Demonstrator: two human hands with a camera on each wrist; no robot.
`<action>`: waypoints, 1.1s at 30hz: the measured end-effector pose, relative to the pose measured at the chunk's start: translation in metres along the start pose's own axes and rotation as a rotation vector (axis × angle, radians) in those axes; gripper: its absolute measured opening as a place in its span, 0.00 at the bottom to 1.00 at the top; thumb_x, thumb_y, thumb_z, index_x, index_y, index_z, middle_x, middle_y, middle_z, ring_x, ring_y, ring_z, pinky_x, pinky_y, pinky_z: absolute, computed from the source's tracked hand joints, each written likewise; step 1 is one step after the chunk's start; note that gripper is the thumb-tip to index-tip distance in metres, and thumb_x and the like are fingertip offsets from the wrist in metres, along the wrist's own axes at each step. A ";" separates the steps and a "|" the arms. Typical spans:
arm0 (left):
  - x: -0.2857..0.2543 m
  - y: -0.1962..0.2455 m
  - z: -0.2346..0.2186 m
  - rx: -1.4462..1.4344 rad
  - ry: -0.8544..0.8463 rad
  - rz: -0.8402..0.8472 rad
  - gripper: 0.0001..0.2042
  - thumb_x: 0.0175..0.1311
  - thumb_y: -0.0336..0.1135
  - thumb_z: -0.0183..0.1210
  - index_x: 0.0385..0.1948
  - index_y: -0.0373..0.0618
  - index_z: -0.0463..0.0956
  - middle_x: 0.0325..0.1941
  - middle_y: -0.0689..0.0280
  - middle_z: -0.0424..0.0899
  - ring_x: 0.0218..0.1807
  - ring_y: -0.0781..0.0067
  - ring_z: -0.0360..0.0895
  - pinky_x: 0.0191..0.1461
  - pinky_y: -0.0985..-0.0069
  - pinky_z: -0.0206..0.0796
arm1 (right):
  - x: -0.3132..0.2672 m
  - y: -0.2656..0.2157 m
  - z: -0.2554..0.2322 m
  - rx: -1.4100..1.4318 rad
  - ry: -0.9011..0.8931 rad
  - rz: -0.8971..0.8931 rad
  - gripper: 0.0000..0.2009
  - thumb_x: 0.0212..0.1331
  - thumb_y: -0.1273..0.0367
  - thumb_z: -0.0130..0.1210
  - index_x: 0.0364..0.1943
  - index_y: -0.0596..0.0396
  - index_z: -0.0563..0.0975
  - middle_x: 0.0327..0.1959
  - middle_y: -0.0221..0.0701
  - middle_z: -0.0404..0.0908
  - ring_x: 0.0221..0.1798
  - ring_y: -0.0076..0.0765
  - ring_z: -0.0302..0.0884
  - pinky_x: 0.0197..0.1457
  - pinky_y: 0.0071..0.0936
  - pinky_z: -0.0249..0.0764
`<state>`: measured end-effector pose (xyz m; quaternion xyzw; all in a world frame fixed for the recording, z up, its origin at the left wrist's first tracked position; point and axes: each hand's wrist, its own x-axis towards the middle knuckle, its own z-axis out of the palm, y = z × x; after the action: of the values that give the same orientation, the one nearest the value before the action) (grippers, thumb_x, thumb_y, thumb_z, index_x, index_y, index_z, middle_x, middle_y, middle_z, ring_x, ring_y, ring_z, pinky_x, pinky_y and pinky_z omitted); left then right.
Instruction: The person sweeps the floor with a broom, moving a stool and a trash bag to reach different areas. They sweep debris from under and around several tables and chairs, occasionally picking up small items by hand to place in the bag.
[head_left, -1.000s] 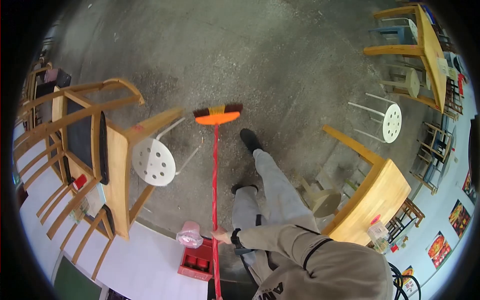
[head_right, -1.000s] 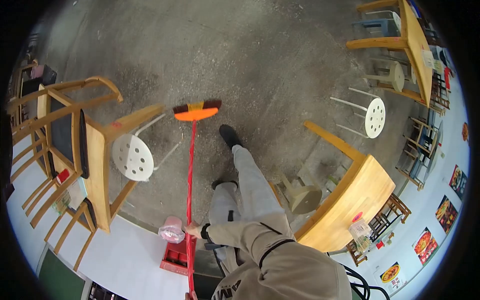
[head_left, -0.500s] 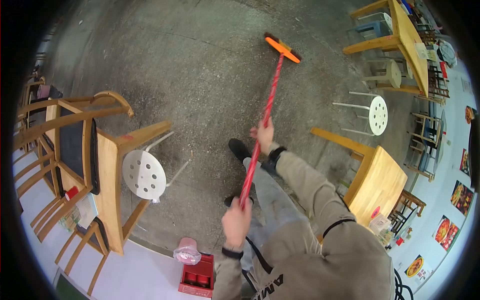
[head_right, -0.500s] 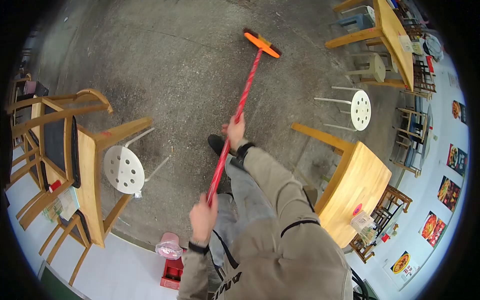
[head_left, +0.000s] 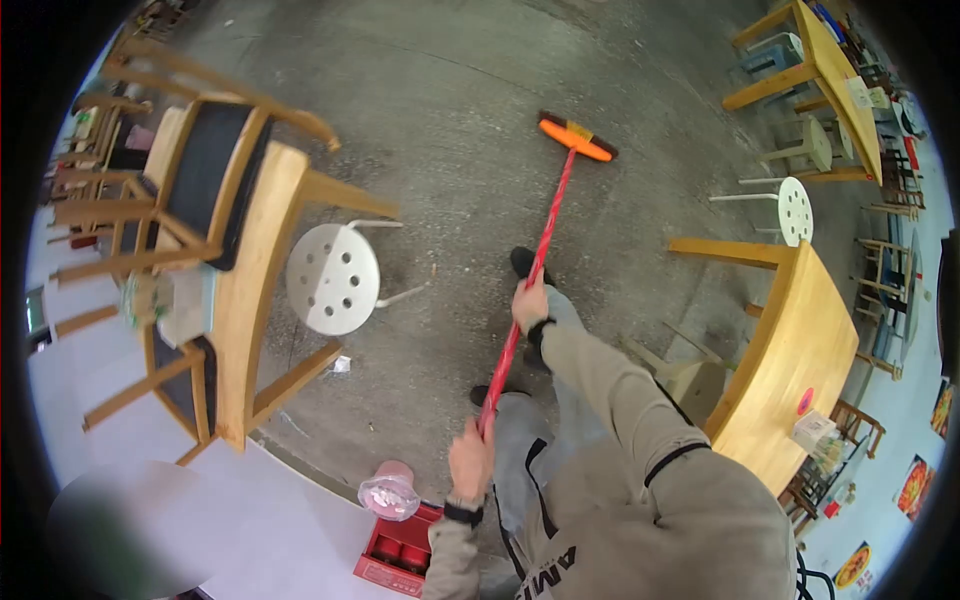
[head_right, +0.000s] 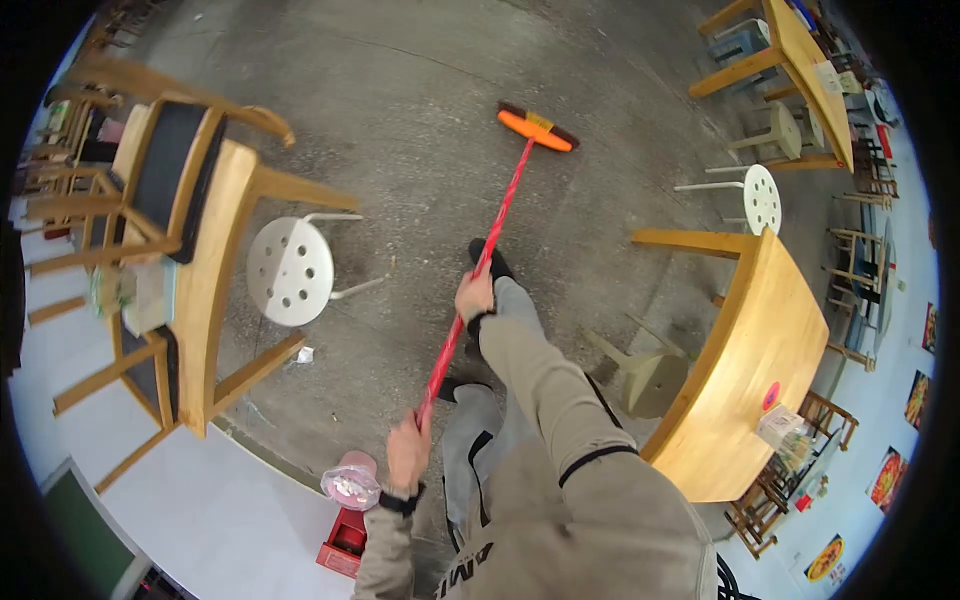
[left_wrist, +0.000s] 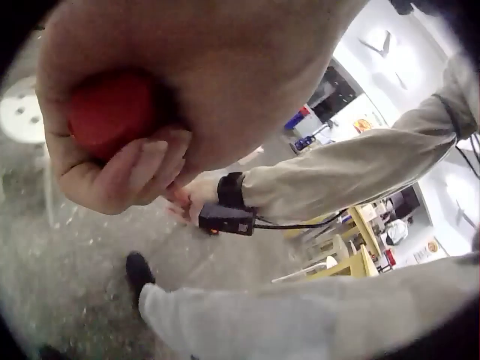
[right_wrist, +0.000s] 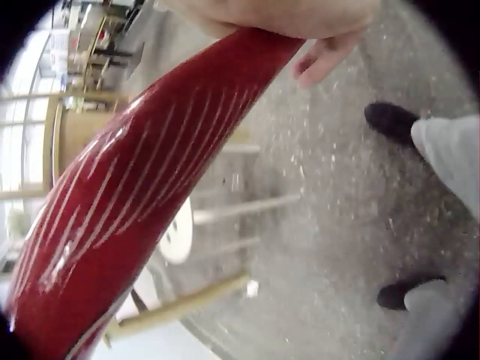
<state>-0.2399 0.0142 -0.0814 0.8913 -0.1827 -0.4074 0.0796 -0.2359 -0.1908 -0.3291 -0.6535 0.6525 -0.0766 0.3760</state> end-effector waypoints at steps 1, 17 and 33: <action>-0.030 -0.032 0.010 -0.044 -0.010 -0.039 0.20 0.64 0.50 0.44 0.30 0.39 0.70 0.20 0.42 0.75 0.28 0.38 0.74 0.29 0.50 0.64 | -0.045 0.016 0.014 -0.016 -0.010 -0.026 0.30 0.57 0.61 0.44 0.63 0.53 0.51 0.36 0.48 0.77 0.39 0.59 0.74 0.43 0.48 0.70; -0.410 -0.285 0.074 -0.264 0.059 -0.382 0.24 0.62 0.54 0.45 0.22 0.38 0.73 0.19 0.45 0.74 0.28 0.42 0.74 0.29 0.56 0.64 | -0.483 0.134 0.038 -0.047 -0.865 0.395 0.19 0.55 0.69 0.45 0.50 0.51 0.55 0.36 0.46 0.72 0.30 0.50 0.75 0.27 0.42 0.73; -0.331 -0.182 0.018 -0.468 -0.157 -0.339 0.29 0.64 0.56 0.40 0.30 0.32 0.74 0.21 0.43 0.74 0.34 0.42 0.75 0.34 0.60 0.64 | -0.339 0.052 -0.007 -0.255 -1.083 0.029 0.19 0.61 0.58 0.42 0.43 0.63 0.64 0.26 0.47 0.78 0.25 0.53 0.79 0.26 0.49 0.77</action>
<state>-0.4053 0.3107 0.0848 0.8322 0.0619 -0.5136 0.1994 -0.3280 0.1220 -0.2223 -0.6308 0.3787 0.3550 0.5768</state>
